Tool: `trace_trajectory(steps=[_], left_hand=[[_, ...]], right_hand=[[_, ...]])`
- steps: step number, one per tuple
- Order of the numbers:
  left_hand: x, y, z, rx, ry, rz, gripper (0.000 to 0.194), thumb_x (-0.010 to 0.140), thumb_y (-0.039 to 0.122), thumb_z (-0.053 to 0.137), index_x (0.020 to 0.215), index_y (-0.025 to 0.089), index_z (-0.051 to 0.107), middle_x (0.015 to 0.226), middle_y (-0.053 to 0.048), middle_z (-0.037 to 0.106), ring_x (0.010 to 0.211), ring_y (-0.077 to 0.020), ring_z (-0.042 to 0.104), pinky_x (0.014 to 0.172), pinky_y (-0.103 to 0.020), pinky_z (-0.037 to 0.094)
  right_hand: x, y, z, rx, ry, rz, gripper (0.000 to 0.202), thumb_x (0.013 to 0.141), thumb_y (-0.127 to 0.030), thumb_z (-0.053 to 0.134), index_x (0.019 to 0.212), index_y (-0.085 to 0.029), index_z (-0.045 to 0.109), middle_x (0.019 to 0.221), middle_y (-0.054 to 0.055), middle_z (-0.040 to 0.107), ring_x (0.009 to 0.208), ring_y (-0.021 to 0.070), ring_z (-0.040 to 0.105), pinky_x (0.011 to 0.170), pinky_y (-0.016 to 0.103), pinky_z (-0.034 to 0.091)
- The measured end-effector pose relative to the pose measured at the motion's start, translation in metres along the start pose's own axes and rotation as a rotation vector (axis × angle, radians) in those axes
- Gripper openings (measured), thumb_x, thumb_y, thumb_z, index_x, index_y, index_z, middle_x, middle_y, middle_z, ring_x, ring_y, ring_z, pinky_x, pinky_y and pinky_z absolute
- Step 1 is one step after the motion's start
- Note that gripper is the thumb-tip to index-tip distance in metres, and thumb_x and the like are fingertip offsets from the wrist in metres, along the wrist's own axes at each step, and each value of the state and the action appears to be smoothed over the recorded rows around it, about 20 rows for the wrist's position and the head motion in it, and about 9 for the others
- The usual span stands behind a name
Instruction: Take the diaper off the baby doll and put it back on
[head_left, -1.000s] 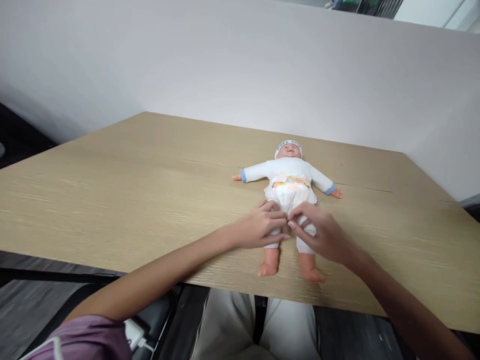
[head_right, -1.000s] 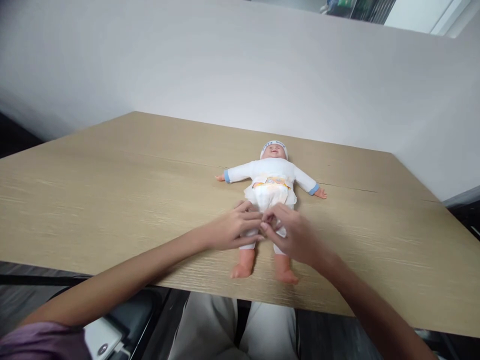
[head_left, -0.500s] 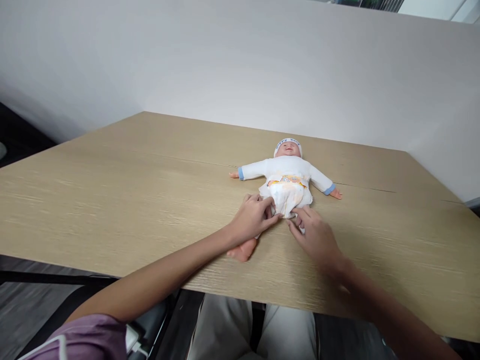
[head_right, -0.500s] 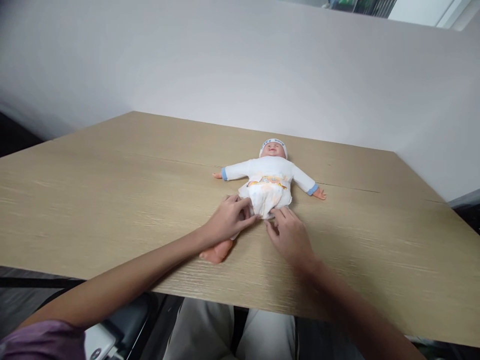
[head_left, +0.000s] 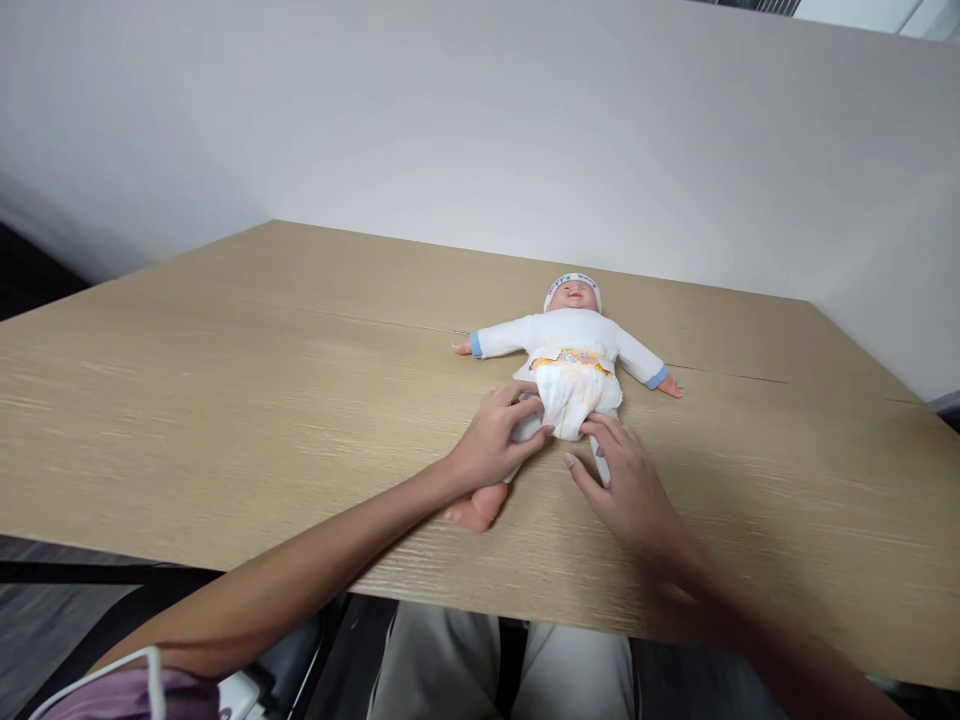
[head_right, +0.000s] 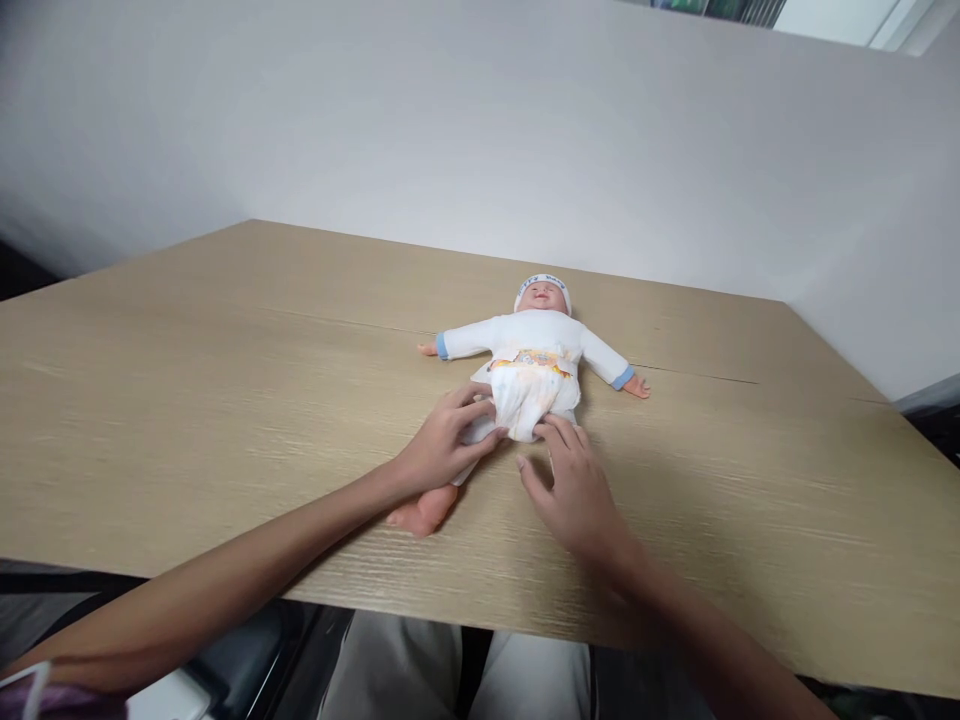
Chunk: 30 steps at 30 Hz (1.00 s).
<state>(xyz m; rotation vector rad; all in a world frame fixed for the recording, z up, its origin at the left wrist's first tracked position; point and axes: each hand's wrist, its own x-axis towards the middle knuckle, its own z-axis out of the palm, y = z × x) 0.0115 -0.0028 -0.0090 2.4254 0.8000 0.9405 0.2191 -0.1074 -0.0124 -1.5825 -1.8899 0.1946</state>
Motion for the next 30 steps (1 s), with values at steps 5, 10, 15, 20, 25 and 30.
trace_trajectory(steps=[5,10,15,20,25,30], left_hand=[[0.005,0.000,-0.002,-0.020,-0.068,-0.005,0.015,0.100,0.033,0.063,0.091,0.022,0.065,0.110,-0.006,0.072,0.106,-0.0258,0.062,0.095,-0.039,0.045],[0.011,-0.002,-0.003,-0.024,-0.127,-0.012,0.022,0.099,0.036,0.060,0.082,0.021,0.056,0.089,-0.002,0.067,0.089,-0.0227,0.054,0.087,-0.037,0.041],[0.010,0.000,-0.003,-0.014,-0.120,-0.008,0.021,0.098,0.035,0.060,0.082,0.021,0.056,0.086,-0.001,0.065,0.089,-0.0225,0.051,0.087,-0.037,0.039],[0.009,0.000,-0.001,-0.036,-0.083,-0.073,0.018,0.094,0.037,0.064,0.086,0.021,0.060,0.085,-0.001,0.060,0.088,-0.0228,0.054,0.086,-0.037,0.042],[0.008,-0.009,0.007,-0.168,-0.006,-0.164,0.023,0.086,0.037,0.072,0.099,0.021,0.060,0.094,-0.001,0.063,0.088,-0.0212,0.056,0.082,-0.034,0.043],[0.009,-0.017,0.014,-0.483,0.031,-0.309,0.038,0.079,0.040,0.080,0.098,0.022,0.052,0.088,0.003,0.062,0.080,-0.0169,0.056,0.075,-0.029,0.042]], right_hand=[[0.004,0.000,-0.002,0.010,-0.022,0.036,0.021,0.100,-0.035,0.063,0.116,-0.022,0.066,0.107,0.010,0.074,0.098,0.0289,0.066,0.086,0.042,0.053],[0.013,0.003,-0.001,0.046,0.005,0.141,0.019,0.097,-0.040,0.064,0.105,-0.022,0.067,0.087,0.003,0.066,0.075,0.0210,0.060,0.072,0.034,0.047],[0.014,0.004,-0.001,0.072,0.025,0.166,0.020,0.097,-0.043,0.064,0.103,-0.023,0.066,0.080,0.000,0.061,0.074,0.0202,0.060,0.072,0.033,0.044],[0.014,0.005,-0.001,0.065,0.035,0.168,0.021,0.096,-0.043,0.065,0.103,-0.024,0.067,0.078,-0.001,0.061,0.074,0.0205,0.061,0.072,0.032,0.044],[0.014,0.005,-0.002,0.062,0.031,0.145,0.019,0.096,-0.042,0.064,0.102,-0.024,0.067,0.080,0.000,0.064,0.073,0.0202,0.061,0.072,0.033,0.045],[0.013,0.006,-0.002,0.173,0.048,0.208,0.026,0.096,-0.045,0.065,0.110,-0.024,0.062,0.091,0.002,0.072,0.073,0.0196,0.062,0.073,0.033,0.047]])
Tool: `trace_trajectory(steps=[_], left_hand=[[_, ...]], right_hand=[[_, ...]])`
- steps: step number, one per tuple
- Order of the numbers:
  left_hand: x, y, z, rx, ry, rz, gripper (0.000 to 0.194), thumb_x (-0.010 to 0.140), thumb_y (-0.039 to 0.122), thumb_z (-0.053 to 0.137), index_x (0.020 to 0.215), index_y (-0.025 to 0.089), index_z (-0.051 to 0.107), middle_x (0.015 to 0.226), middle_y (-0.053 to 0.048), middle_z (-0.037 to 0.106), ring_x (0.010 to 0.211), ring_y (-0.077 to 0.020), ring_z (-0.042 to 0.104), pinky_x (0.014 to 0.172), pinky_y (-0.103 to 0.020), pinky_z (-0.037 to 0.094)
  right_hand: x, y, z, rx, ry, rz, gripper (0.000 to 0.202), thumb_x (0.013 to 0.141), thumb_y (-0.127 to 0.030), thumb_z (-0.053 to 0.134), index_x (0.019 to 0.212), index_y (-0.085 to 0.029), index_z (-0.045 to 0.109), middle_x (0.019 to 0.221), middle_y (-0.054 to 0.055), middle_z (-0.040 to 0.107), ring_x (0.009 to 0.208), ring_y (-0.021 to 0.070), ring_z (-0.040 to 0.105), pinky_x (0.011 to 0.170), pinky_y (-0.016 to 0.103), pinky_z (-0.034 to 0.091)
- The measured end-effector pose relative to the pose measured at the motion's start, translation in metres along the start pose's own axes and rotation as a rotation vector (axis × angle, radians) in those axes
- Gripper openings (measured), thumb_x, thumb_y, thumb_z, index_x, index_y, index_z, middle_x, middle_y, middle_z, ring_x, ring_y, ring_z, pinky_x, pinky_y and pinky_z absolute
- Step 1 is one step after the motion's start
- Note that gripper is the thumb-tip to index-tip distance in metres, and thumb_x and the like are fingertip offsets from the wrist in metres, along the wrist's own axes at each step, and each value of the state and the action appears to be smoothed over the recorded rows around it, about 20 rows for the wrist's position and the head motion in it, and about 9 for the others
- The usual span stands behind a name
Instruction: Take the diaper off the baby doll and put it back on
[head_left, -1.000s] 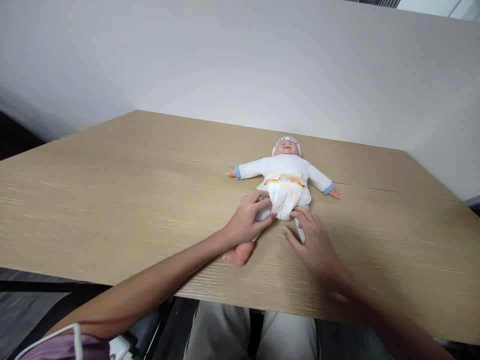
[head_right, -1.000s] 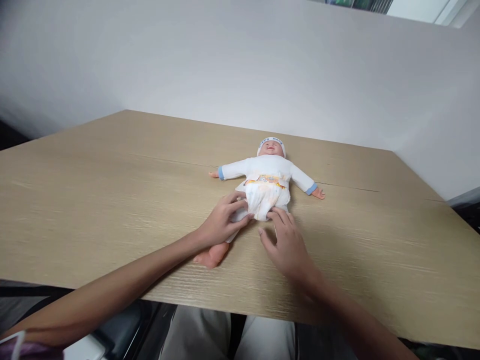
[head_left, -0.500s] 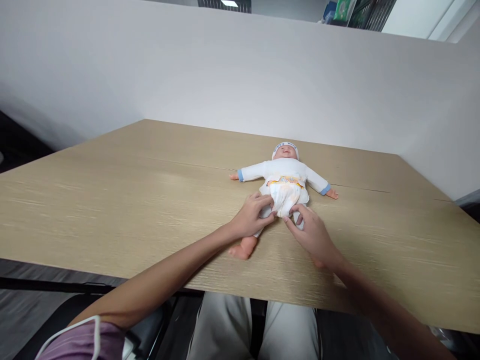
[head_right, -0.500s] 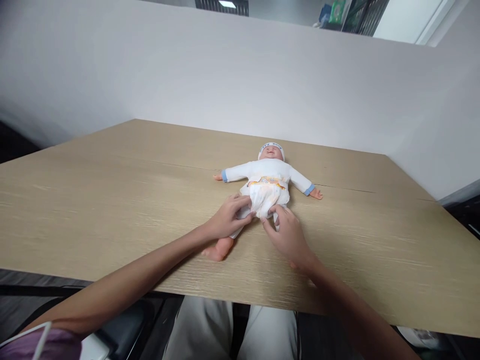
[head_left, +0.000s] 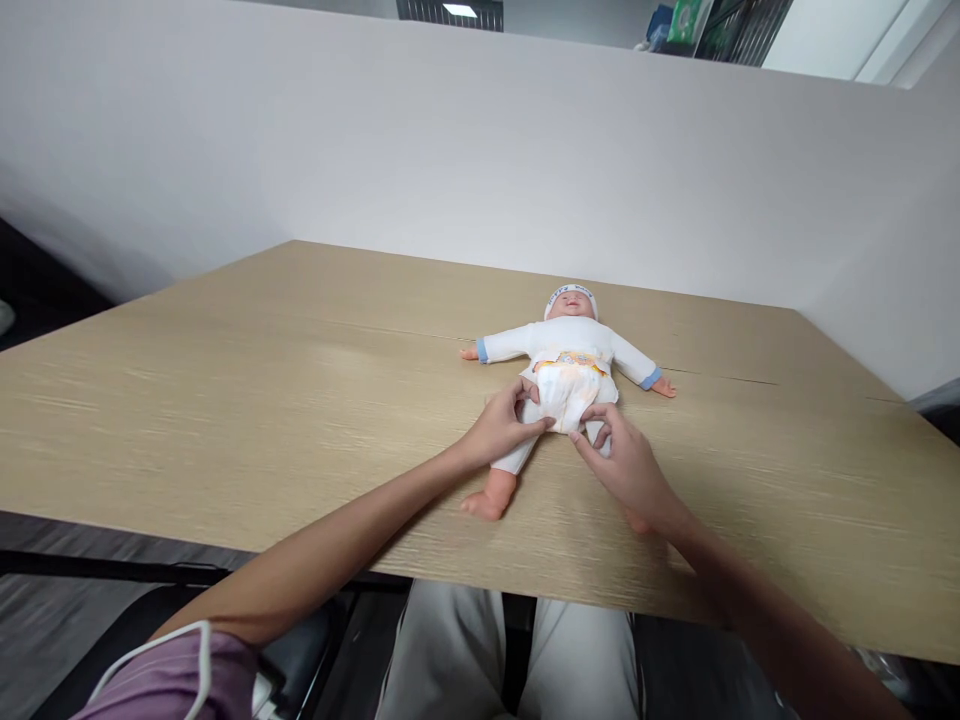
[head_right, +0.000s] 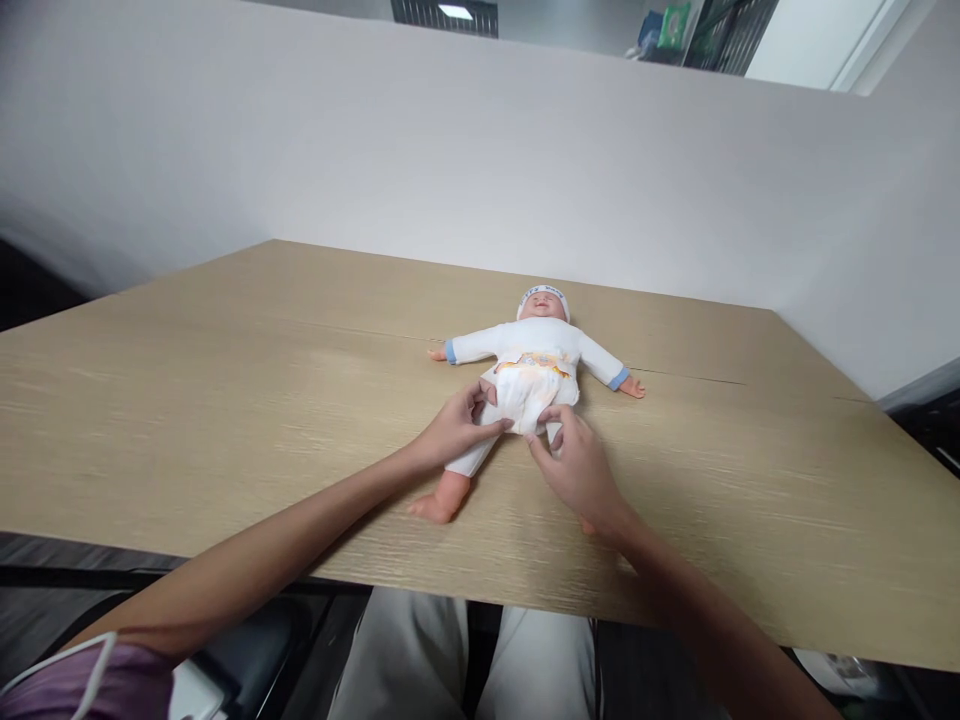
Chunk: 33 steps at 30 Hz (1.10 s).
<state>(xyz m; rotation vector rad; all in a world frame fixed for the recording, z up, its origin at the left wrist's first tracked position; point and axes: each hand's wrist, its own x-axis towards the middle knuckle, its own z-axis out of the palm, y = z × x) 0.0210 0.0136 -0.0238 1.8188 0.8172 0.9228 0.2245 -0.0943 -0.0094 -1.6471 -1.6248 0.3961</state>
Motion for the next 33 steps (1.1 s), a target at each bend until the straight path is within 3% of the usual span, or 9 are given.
trace_trajectory(steps=[3,6,11,15,18,23,27,30,33], left_hand=[[0.001,-0.001,0.000,-0.081,0.069,-0.086,0.050,0.072,0.042,0.087,0.101,0.022,0.052,0.086,0.004,0.062,0.076,-0.0150,0.055,0.072,-0.028,0.041],[0.000,0.001,-0.003,-0.090,0.107,-0.139,0.056,0.067,0.042,0.092,0.106,0.020,0.057,0.087,0.002,0.067,0.079,-0.0169,0.060,0.074,-0.029,0.044],[-0.004,0.007,-0.008,0.045,0.022,-0.131,0.046,0.076,0.050,0.086,0.105,0.019,0.069,0.095,-0.003,0.074,0.085,-0.0207,0.065,0.077,-0.031,0.048],[-0.005,0.011,-0.007,0.165,-0.052,-0.100,0.042,0.087,0.061,0.075,0.093,0.019,0.072,0.083,-0.001,0.069,0.080,-0.0206,0.061,0.074,-0.032,0.048],[-0.005,0.014,-0.007,0.031,-0.060,-0.110,0.044,0.087,0.062,0.074,0.098,0.020,0.074,0.089,-0.003,0.072,0.086,-0.0229,0.064,0.079,-0.034,0.052],[-0.003,0.017,-0.017,-0.279,-0.163,-0.250,0.044,0.088,0.059,0.077,0.107,0.020,0.073,0.106,-0.008,0.076,0.103,-0.0266,0.069,0.091,-0.040,0.056],[0.000,0.016,-0.024,-0.364,-0.195,-0.302,0.046,0.084,0.061,0.080,0.103,0.020,0.071,0.110,-0.010,0.077,0.103,-0.0269,0.071,0.092,-0.042,0.057],[0.003,0.015,-0.026,-0.359,-0.188,-0.292,0.051,0.080,0.066,0.081,0.100,0.020,0.071,0.109,-0.010,0.078,0.101,-0.0274,0.071,0.089,-0.042,0.058],[0.004,0.013,-0.024,-0.360,-0.180,-0.275,0.056,0.079,0.070,0.081,0.101,0.020,0.070,0.109,-0.009,0.078,0.100,-0.0260,0.071,0.088,-0.040,0.058]], right_hand=[[0.002,0.001,-0.003,0.128,0.026,0.033,0.031,0.093,-0.046,0.068,0.113,-0.024,0.055,0.104,0.004,0.077,0.067,0.0168,0.060,0.070,0.032,0.048],[0.005,0.001,-0.010,0.118,0.069,0.077,0.032,0.091,-0.047,0.072,0.108,-0.025,0.056,0.102,0.004,0.081,0.063,0.0167,0.060,0.067,0.033,0.048],[0.007,0.001,-0.014,0.024,0.067,0.074,0.028,0.093,-0.052,0.070,0.097,-0.025,0.068,0.096,0.005,0.083,0.071,0.0219,0.069,0.072,0.036,0.050],[0.007,0.001,-0.009,-0.063,0.048,-0.015,0.021,0.094,-0.047,0.070,0.095,-0.026,0.074,0.095,0.004,0.082,0.089,0.0264,0.072,0.083,0.039,0.050],[0.008,0.004,-0.006,-0.030,0.038,-0.036,0.024,0.093,-0.048,0.069,0.092,-0.025,0.075,0.097,0.005,0.082,0.089,0.0264,0.071,0.082,0.039,0.050],[0.014,0.015,-0.007,0.199,-0.002,0.147,0.036,0.085,-0.059,0.073,0.090,-0.024,0.076,0.086,0.004,0.078,0.066,0.0194,0.058,0.064,0.033,0.046],[0.018,0.022,-0.006,0.325,-0.010,0.201,0.045,0.079,-0.066,0.076,0.090,-0.022,0.076,0.084,0.004,0.076,0.062,0.0165,0.052,0.058,0.030,0.042],[0.015,0.018,-0.006,0.249,0.020,0.171,0.046,0.083,-0.067,0.074,0.090,-0.022,0.076,0.080,0.003,0.075,0.057,0.0155,0.047,0.053,0.030,0.037],[0.010,0.011,-0.009,0.046,0.091,0.018,0.037,0.093,-0.059,0.069,0.090,-0.023,0.076,0.082,0.004,0.077,0.060,0.0181,0.053,0.060,0.033,0.044]])
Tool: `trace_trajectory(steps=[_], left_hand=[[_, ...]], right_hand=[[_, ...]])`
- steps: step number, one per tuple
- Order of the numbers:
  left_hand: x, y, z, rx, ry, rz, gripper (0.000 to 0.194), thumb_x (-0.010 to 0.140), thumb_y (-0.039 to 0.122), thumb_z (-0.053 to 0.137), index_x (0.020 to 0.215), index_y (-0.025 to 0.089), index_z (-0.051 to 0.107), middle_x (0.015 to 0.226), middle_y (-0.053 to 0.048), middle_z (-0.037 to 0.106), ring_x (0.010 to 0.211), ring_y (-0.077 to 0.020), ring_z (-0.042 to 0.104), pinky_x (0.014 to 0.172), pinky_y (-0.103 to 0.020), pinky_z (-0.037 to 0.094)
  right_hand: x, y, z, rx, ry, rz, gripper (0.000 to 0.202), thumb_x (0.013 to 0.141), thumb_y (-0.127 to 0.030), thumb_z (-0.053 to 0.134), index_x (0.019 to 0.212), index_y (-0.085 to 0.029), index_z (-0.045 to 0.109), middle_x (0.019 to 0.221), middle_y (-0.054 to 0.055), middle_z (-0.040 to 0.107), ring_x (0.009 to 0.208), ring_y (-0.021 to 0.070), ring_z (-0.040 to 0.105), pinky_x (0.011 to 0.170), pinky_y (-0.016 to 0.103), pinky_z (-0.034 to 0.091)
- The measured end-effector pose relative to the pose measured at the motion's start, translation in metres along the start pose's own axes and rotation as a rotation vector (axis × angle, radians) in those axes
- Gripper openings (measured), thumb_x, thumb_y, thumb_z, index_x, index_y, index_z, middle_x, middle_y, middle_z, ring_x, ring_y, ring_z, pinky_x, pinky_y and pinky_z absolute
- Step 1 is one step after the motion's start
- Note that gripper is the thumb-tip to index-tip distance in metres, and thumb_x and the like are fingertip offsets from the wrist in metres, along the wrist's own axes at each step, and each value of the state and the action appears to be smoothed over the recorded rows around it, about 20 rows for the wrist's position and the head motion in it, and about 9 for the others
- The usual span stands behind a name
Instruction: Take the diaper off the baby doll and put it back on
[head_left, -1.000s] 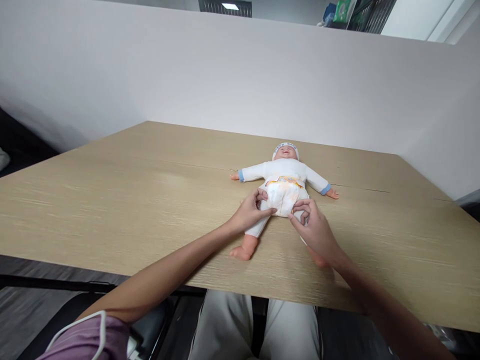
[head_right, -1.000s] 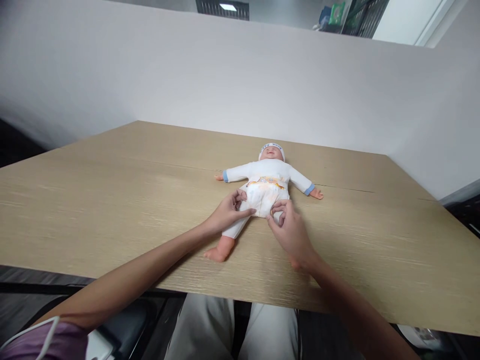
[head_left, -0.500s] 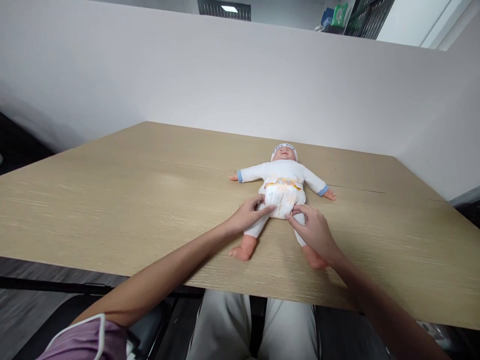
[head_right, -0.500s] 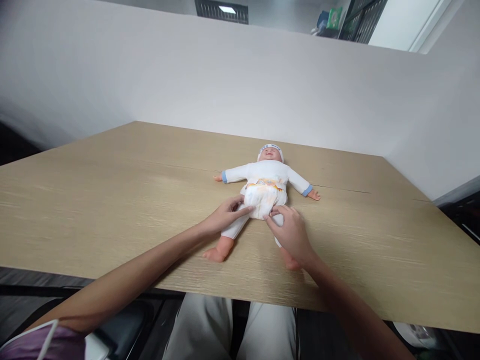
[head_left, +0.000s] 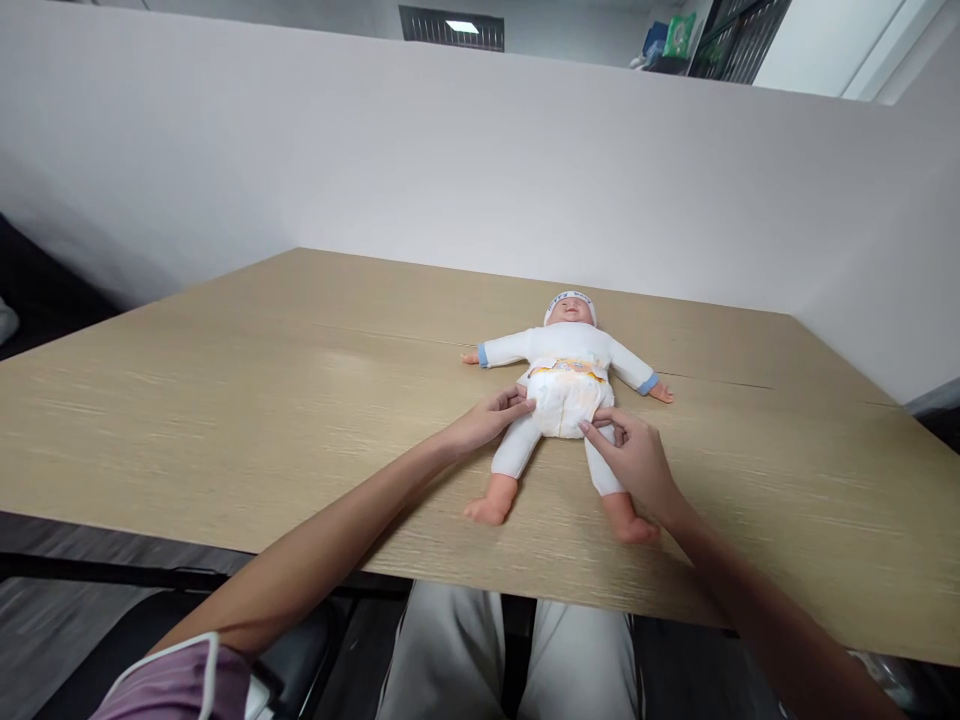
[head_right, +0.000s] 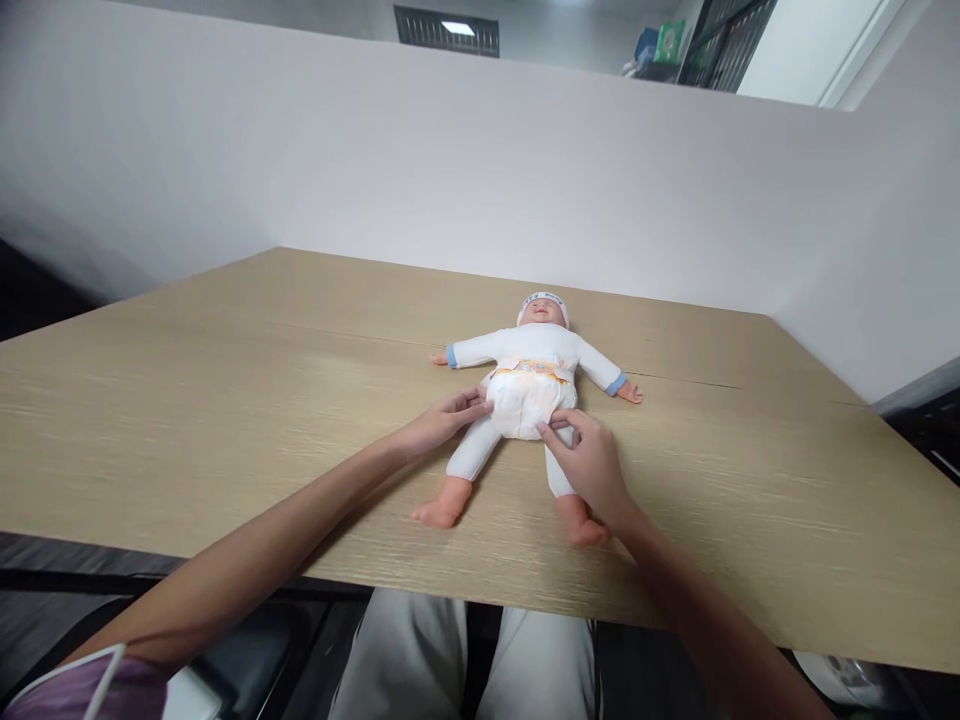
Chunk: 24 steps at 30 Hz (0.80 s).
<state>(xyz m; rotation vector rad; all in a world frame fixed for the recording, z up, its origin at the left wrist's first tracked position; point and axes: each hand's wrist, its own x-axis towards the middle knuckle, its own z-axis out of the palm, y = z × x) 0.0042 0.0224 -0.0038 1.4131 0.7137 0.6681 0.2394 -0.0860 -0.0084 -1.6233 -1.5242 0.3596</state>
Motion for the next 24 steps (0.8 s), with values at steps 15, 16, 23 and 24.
trace_trajectory(steps=[15,16,23,24], left_hand=[[-0.009,-0.011,0.001,0.684,0.379,0.441,0.025,0.101,0.043,0.063,0.107,0.020,0.071,0.104,-0.006,0.078,0.085,-0.0198,0.065,0.087,-0.037,0.052],[-0.006,-0.013,-0.002,0.726,0.403,0.466,0.024,0.104,0.041,0.059,0.109,0.020,0.069,0.106,-0.007,0.077,0.087,-0.0201,0.065,0.089,-0.037,0.051],[0.057,-0.025,-0.039,1.163,0.531,0.482,0.052,0.101,0.041,0.061,0.142,0.012,0.054,0.149,-0.022,0.058,0.137,-0.0369,0.050,0.117,-0.051,0.034],[0.069,-0.026,-0.044,1.206,0.520,0.441,0.055,0.100,0.043,0.061,0.144,0.011,0.054,0.151,-0.023,0.058,0.137,-0.0379,0.050,0.116,-0.051,0.034]], right_hand=[[-0.001,0.004,-0.008,-0.209,0.195,-0.272,0.019,0.101,-0.041,0.063,0.101,-0.023,0.071,0.086,0.003,0.072,0.072,0.0211,0.060,0.076,0.036,0.050],[0.002,0.010,-0.010,-0.224,0.242,-0.272,0.020,0.101,-0.040,0.061,0.104,-0.023,0.069,0.087,0.003,0.071,0.074,0.0218,0.060,0.079,0.036,0.051],[0.064,0.076,-0.004,-0.608,0.282,-0.288,0.059,0.099,-0.042,0.056,0.149,-0.011,0.052,0.149,0.024,0.060,0.131,0.0406,0.055,0.109,0.057,0.044],[0.076,0.084,-0.002,-0.634,0.274,-0.275,0.062,0.099,-0.042,0.055,0.152,-0.010,0.049,0.154,0.026,0.056,0.136,0.0410,0.052,0.112,0.057,0.042]])
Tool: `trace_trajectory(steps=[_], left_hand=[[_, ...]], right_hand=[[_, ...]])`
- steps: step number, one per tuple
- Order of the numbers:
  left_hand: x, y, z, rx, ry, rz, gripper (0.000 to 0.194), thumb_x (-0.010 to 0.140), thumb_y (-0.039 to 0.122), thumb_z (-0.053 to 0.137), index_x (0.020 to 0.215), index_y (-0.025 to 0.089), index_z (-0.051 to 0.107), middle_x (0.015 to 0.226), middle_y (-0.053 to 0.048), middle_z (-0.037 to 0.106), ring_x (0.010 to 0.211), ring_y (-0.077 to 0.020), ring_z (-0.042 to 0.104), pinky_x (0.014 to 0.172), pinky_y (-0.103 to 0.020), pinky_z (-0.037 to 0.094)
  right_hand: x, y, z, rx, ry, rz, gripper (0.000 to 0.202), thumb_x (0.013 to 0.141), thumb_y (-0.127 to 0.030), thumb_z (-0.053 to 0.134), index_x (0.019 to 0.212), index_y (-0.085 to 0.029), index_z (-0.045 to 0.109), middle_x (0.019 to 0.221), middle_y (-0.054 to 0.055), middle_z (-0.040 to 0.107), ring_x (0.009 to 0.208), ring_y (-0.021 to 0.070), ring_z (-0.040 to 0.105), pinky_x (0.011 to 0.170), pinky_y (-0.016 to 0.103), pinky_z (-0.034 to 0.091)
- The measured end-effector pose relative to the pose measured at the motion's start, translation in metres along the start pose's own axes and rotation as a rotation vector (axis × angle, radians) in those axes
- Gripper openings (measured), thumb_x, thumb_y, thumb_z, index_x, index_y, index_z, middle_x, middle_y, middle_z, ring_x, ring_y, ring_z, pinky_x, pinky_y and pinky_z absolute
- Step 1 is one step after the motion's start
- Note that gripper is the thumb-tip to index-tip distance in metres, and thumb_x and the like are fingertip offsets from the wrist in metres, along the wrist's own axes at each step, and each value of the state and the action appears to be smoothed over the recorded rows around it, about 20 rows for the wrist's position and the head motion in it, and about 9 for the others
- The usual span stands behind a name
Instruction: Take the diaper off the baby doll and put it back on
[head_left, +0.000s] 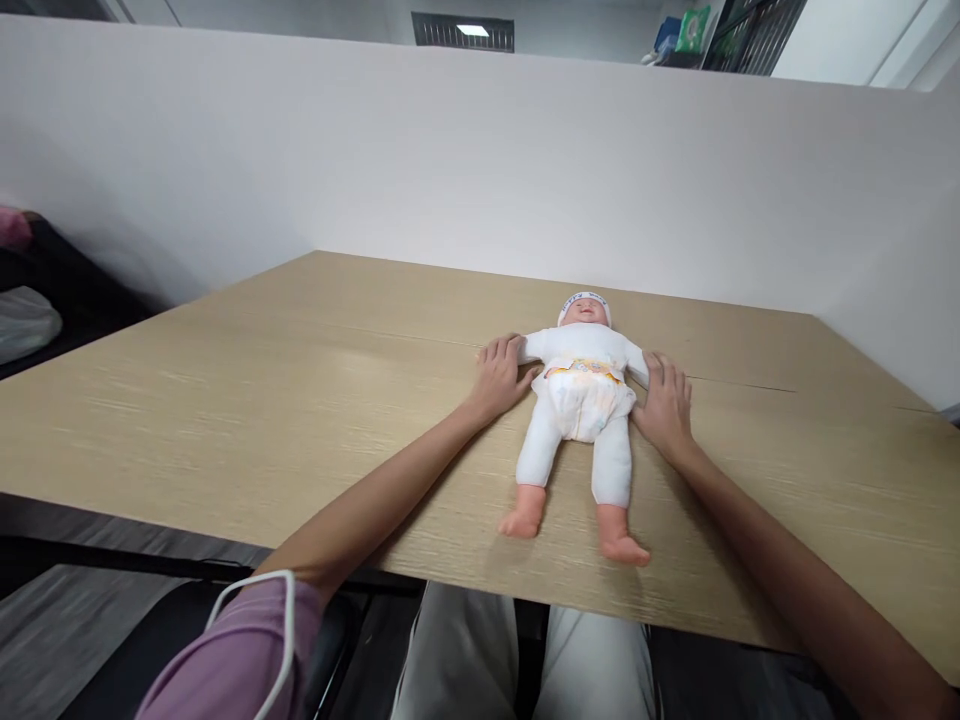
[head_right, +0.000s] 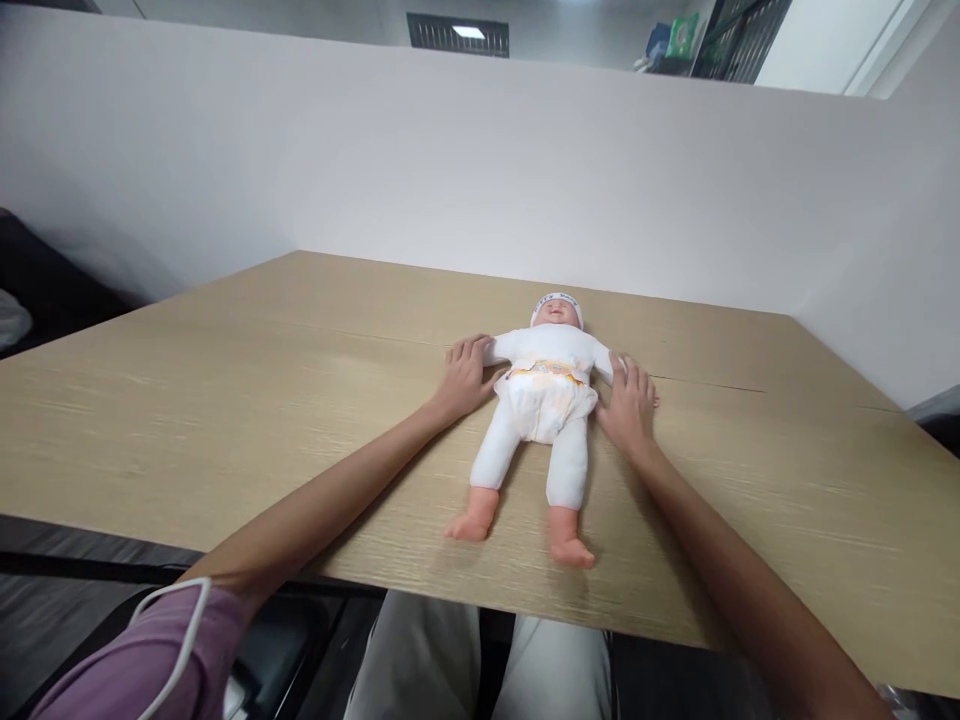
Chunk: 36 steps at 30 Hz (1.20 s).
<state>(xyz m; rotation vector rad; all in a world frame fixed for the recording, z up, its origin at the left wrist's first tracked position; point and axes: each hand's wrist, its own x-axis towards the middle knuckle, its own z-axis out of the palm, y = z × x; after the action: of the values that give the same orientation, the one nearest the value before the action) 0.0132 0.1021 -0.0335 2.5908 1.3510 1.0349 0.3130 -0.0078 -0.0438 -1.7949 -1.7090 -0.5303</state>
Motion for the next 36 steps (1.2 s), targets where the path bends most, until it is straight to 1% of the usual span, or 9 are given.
trace_trajectory(steps=[5,12,16,20,23,27,31,34,36], left_hand=[[0.031,-0.015,0.018,0.122,-0.118,-0.022,0.053,0.100,0.041,0.057,0.145,0.013,0.057,0.137,-0.018,0.068,0.127,-0.0369,0.056,0.112,-0.048,0.036],[0.028,-0.012,0.013,0.197,-0.172,-0.073,0.050,0.102,0.048,0.054,0.139,0.014,0.060,0.132,-0.019,0.071,0.122,-0.0379,0.060,0.105,-0.049,0.039],[0.029,0.005,-0.005,0.194,-0.199,-0.107,0.042,0.102,0.045,0.054,0.127,0.013,0.064,0.120,-0.020,0.075,0.115,-0.0367,0.065,0.100,-0.046,0.042],[0.015,0.036,-0.054,0.061,-0.179,-0.199,0.040,0.097,0.051,0.062,0.118,0.016,0.064,0.105,-0.013,0.076,0.097,-0.0327,0.070,0.084,-0.039,0.048],[-0.028,0.071,-0.103,-0.060,-0.132,-0.181,0.039,0.094,0.052,0.066,0.117,0.021,0.060,0.099,-0.006,0.074,0.089,-0.0292,0.069,0.077,-0.035,0.047],[-0.134,0.129,-0.143,-0.201,-0.075,-0.132,0.035,0.093,0.044,0.066,0.115,0.021,0.053,0.097,-0.006,0.068,0.088,-0.0280,0.068,0.076,-0.037,0.051],[-0.257,0.174,-0.140,-0.444,-0.129,-0.034,0.037,0.086,0.027,0.068,0.118,0.024,0.050,0.102,-0.007,0.067,0.086,-0.0250,0.067,0.073,-0.036,0.054],[-0.331,0.183,-0.130,-0.532,-0.222,0.032,0.043,0.080,0.021,0.069,0.119,0.025,0.052,0.111,-0.008,0.070,0.093,-0.0265,0.069,0.080,-0.039,0.057],[-0.366,0.180,-0.129,-0.498,-0.280,0.021,0.044,0.079,0.019,0.069,0.120,0.025,0.054,0.115,-0.010,0.070,0.097,-0.0282,0.070,0.085,-0.042,0.058]], right_hand=[[0.022,0.019,0.030,-0.052,-0.083,0.087,0.063,0.100,-0.040,0.051,0.152,-0.005,0.051,0.142,0.027,0.065,0.127,0.0402,0.058,0.110,0.055,0.045],[0.023,0.015,0.019,0.007,-0.153,0.108,0.057,0.100,-0.043,0.048,0.143,-0.009,0.060,0.125,0.022,0.074,0.106,0.0361,0.067,0.094,0.046,0.050],[0.028,-0.003,0.001,0.107,-0.207,0.234,0.042,0.097,-0.042,0.051,0.121,-0.015,0.071,0.111,0.018,0.078,0.095,0.0321,0.069,0.079,0.037,0.048],[0.022,-0.015,-0.033,0.295,-0.200,0.313,0.041,0.093,-0.043,0.054,0.118,-0.017,0.073,0.109,0.016,0.080,0.092,0.0298,0.069,0.076,0.035,0.047],[0.005,-0.010,-0.069,0.476,-0.225,0.278,0.047,0.088,-0.044,0.059,0.127,-0.020,0.070,0.112,0.010,0.080,0.092,0.0272,0.070,0.076,0.033,0.050],[-0.033,0.002,-0.119,0.628,-0.335,0.088,0.056,0.083,-0.045,0.063,0.133,-0.020,0.069,0.111,0.006,0.081,0.094,0.0264,0.073,0.079,0.031,0.055],[-0.085,0.001,-0.164,0.707,-0.435,-0.078,0.048,0.091,-0.040,0.063,0.135,-0.023,0.071,0.126,0.007,0.080,0.111,0.0274,0.075,0.091,0.032,0.057],[-0.131,-0.015,-0.189,0.714,-0.582,-0.129,0.044,0.095,-0.031,0.062,0.139,-0.028,0.071,0.134,0.007,0.076,0.118,0.0258,0.073,0.099,0.033,0.056],[-0.160,-0.030,-0.196,0.723,-0.677,-0.118,0.047,0.097,-0.025,0.060,0.142,-0.031,0.068,0.137,0.007,0.074,0.121,0.0251,0.071,0.102,0.034,0.055]])
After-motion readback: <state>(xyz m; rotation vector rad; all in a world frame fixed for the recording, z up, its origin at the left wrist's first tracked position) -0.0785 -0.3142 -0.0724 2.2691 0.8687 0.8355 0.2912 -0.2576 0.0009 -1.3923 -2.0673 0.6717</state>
